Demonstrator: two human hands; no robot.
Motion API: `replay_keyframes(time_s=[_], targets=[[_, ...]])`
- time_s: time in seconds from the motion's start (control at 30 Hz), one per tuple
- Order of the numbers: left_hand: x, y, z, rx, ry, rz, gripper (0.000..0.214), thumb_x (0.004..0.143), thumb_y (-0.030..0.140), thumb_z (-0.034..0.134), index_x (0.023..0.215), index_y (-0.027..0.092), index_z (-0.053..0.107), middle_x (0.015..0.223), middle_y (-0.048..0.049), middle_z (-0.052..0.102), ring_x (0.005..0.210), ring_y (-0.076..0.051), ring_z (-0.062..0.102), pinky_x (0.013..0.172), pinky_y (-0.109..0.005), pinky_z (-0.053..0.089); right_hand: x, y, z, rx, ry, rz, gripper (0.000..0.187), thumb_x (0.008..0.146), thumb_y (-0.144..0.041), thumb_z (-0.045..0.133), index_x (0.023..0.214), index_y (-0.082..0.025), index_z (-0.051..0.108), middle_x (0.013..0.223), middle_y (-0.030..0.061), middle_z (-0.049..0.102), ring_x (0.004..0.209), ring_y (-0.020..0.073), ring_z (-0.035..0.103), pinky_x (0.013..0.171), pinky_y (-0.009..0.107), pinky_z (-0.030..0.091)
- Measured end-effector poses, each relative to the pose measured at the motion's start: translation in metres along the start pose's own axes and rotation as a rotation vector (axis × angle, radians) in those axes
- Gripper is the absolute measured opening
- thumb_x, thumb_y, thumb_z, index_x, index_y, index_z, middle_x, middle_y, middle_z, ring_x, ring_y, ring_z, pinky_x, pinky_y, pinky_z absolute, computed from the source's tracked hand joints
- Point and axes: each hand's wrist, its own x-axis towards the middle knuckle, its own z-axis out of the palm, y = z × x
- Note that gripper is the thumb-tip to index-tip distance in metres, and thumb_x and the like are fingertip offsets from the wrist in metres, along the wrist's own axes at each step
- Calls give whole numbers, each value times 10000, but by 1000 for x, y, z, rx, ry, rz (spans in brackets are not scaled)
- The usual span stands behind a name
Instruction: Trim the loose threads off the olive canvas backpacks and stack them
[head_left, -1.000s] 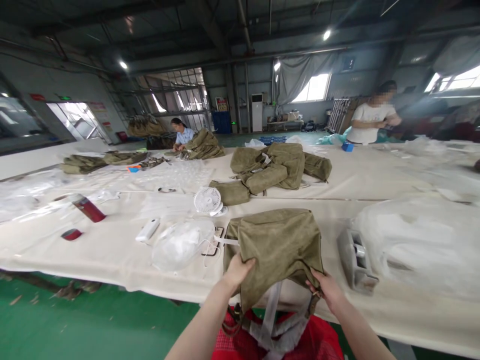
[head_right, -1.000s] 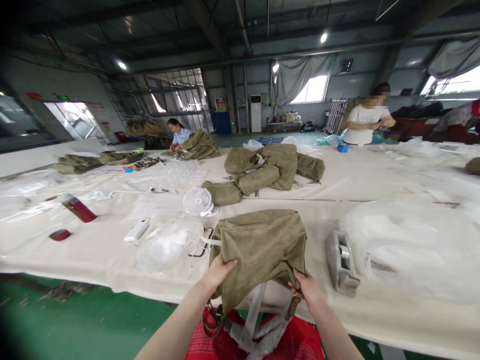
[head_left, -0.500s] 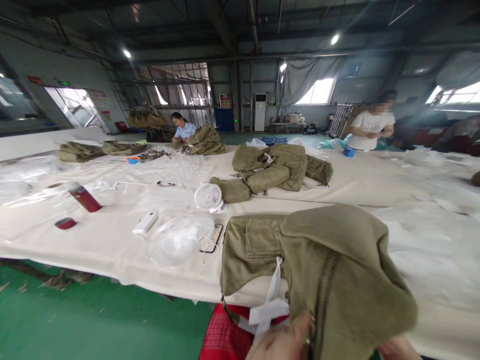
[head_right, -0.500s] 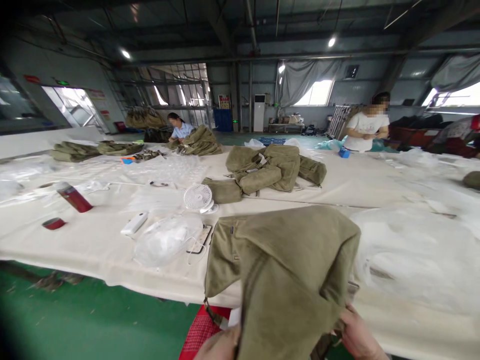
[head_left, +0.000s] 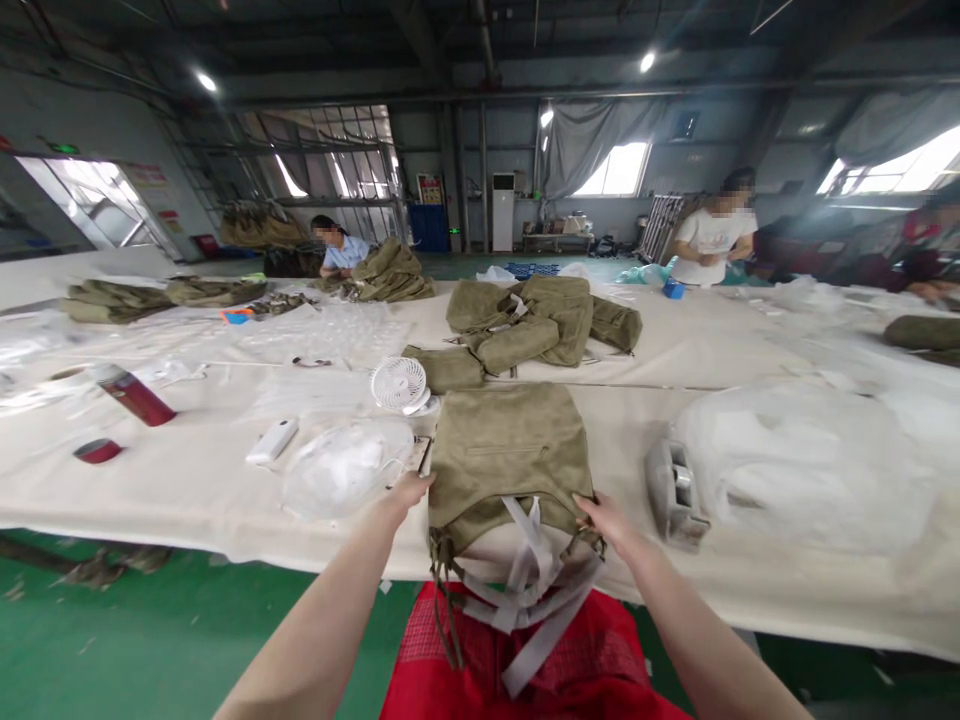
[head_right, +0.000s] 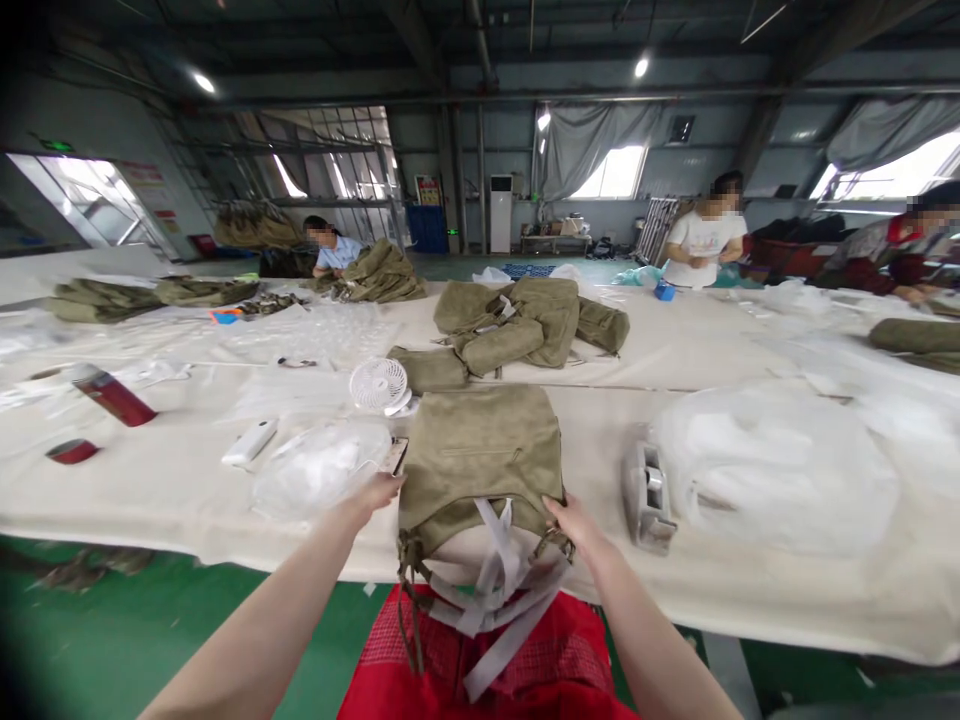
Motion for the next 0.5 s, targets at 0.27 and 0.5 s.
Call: replay_keyframes(time_s=[0.27, 0.5], targets=[[-18, -72, 43, 244, 121, 46, 384, 730, 458, 598, 923, 127, 575, 955, -163, 663, 929, -270, 620, 736, -329, 461, 12, 21, -3, -225, 66, 82, 399, 794, -475, 531, 1009, -142, 574, 942, 112, 681, 644, 168, 651, 521, 247, 492], [-13, -78, 58, 426, 112, 101, 299, 819, 456, 476, 844, 167, 549, 846, -119, 673, 794, -217, 641, 638, -271, 424, -11, -7, -1, -852, 485, -324, 378, 816, -354, 502, 1122, -136, 547, 1091, 173, 603, 973, 258, 593, 802, 345, 451]])
